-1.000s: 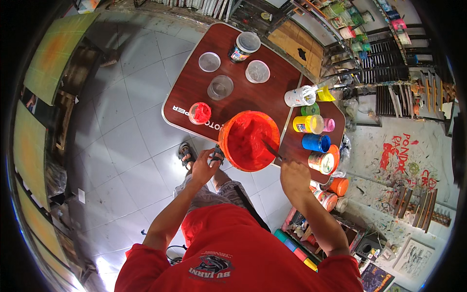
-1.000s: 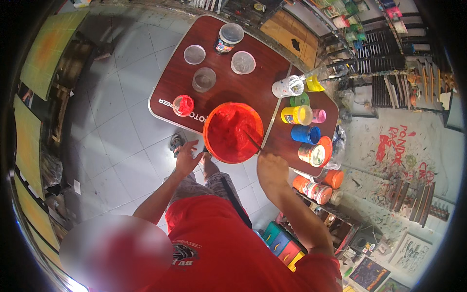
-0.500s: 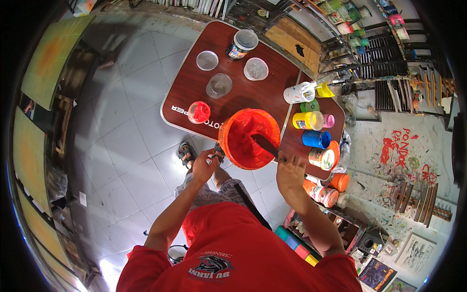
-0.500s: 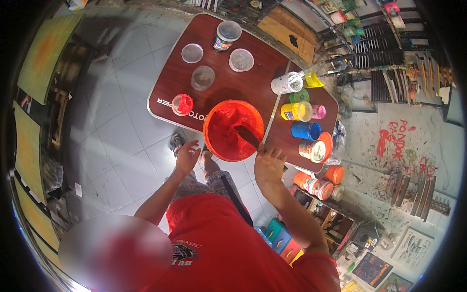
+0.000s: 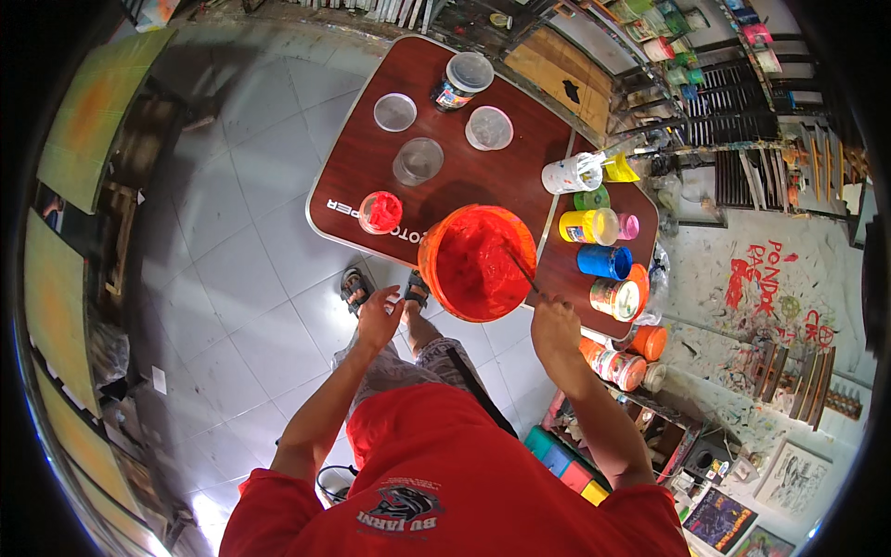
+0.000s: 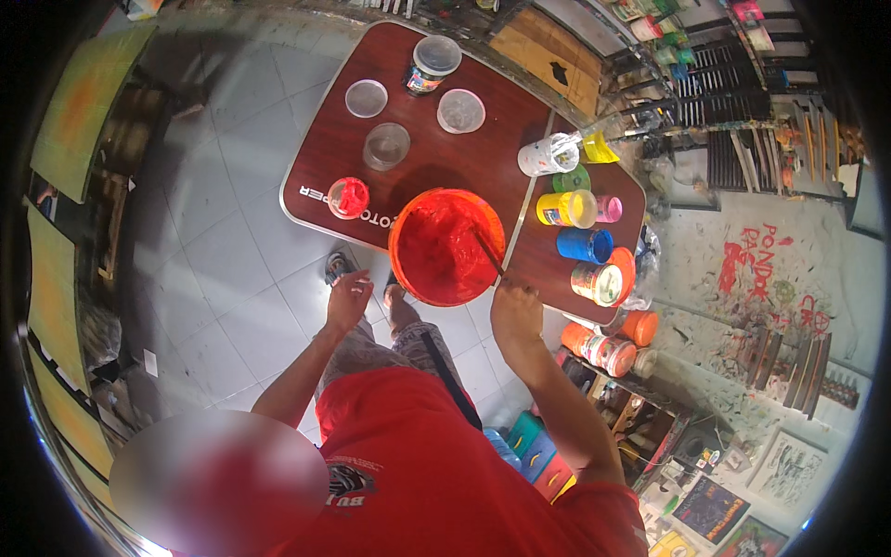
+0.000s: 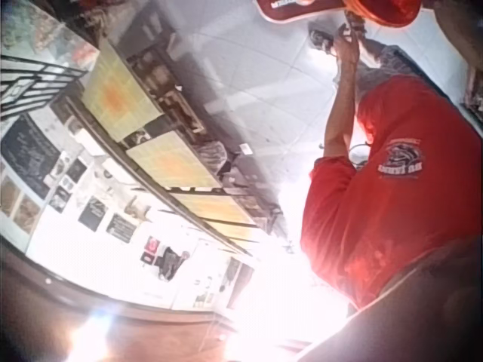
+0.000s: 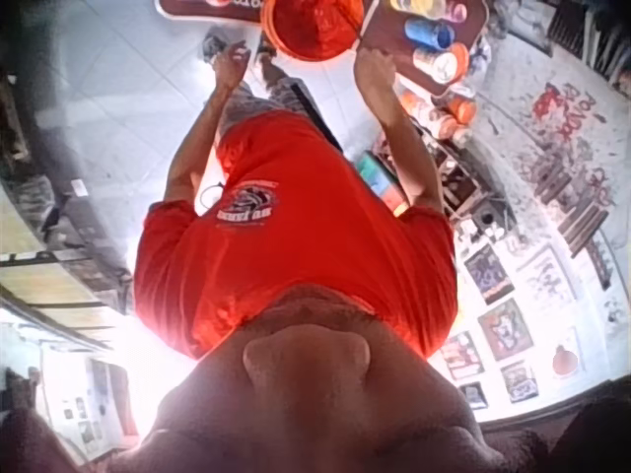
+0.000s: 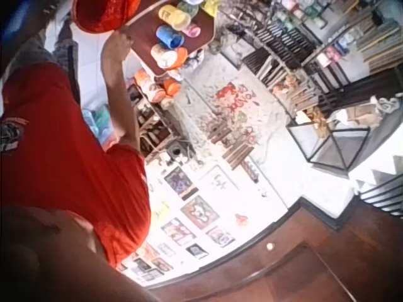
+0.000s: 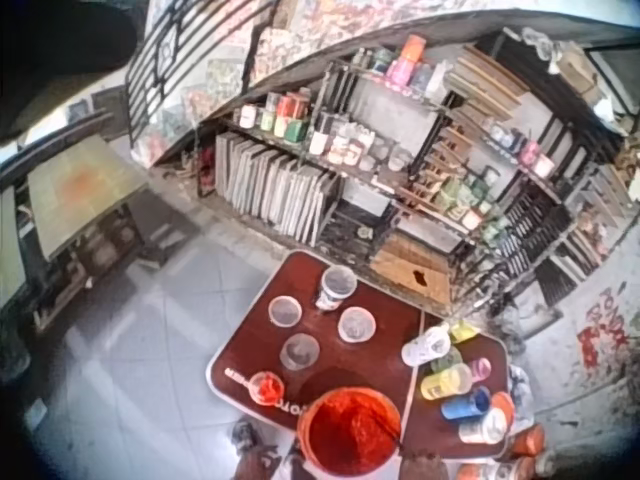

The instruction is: The person mixes red paint in a bucket using a spatula, periodically wiping the spatula on the edge of the bucket and another container to transfer or clear paint.

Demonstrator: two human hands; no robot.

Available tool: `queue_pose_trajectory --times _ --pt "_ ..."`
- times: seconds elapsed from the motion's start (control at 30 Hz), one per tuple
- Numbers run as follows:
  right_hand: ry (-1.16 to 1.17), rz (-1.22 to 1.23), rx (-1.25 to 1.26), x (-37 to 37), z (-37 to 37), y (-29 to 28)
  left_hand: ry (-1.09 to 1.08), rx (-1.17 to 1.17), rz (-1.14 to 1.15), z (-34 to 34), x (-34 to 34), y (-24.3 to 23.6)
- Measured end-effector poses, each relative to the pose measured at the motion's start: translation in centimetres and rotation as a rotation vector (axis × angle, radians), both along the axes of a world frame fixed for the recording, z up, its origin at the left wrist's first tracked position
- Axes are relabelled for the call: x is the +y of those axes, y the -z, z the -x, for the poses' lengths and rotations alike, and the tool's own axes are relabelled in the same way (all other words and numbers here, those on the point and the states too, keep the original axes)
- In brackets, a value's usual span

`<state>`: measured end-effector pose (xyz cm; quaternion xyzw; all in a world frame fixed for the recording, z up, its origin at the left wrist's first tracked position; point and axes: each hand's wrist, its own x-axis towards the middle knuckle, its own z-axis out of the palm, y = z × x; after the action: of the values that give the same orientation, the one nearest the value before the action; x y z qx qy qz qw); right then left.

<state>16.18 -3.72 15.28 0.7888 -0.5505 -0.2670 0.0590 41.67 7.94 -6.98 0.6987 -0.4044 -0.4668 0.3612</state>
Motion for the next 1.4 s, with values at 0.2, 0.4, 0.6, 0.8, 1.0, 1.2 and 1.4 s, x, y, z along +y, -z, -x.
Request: queue_pose_trajectory --times 0.2,0.4,0.6,0.8,1.0,1.2,1.4 --pt "0.086 -0.036 0.049 -1.1 -0.9 -0.4 0.015 -0.023 -0.014 0.0 0.1 -0.3" --pt "0.197 -0.204 0.07 -3.2 -1.0 -0.4 0.001 0.007 -0.026 -0.3 0.4 -0.7" --pt "0.185 -0.272 0.041 -4.9 -0.4 -0.8 -0.034 0.024 -0.054 -0.6 1.0 -0.5" --pt "0.296 -0.26 -0.035 -5.3 -0.1 -0.6 -0.044 0.038 -0.052 -0.4 1.2 -0.2" --pt "0.382 -0.305 -0.156 -5.2 -0.7 -1.6 -0.046 0.035 -0.069 -0.5 1.6 -0.3" --pt "0.482 -0.387 -0.443 -4.9 4.1 0.5 -0.054 0.042 -0.03 -1.0 2.1 0.4" --pt "0.826 -0.55 -0.673 -2.5 4.0 -2.9 -0.086 0.064 -0.134 -2.3 2.8 -0.5"
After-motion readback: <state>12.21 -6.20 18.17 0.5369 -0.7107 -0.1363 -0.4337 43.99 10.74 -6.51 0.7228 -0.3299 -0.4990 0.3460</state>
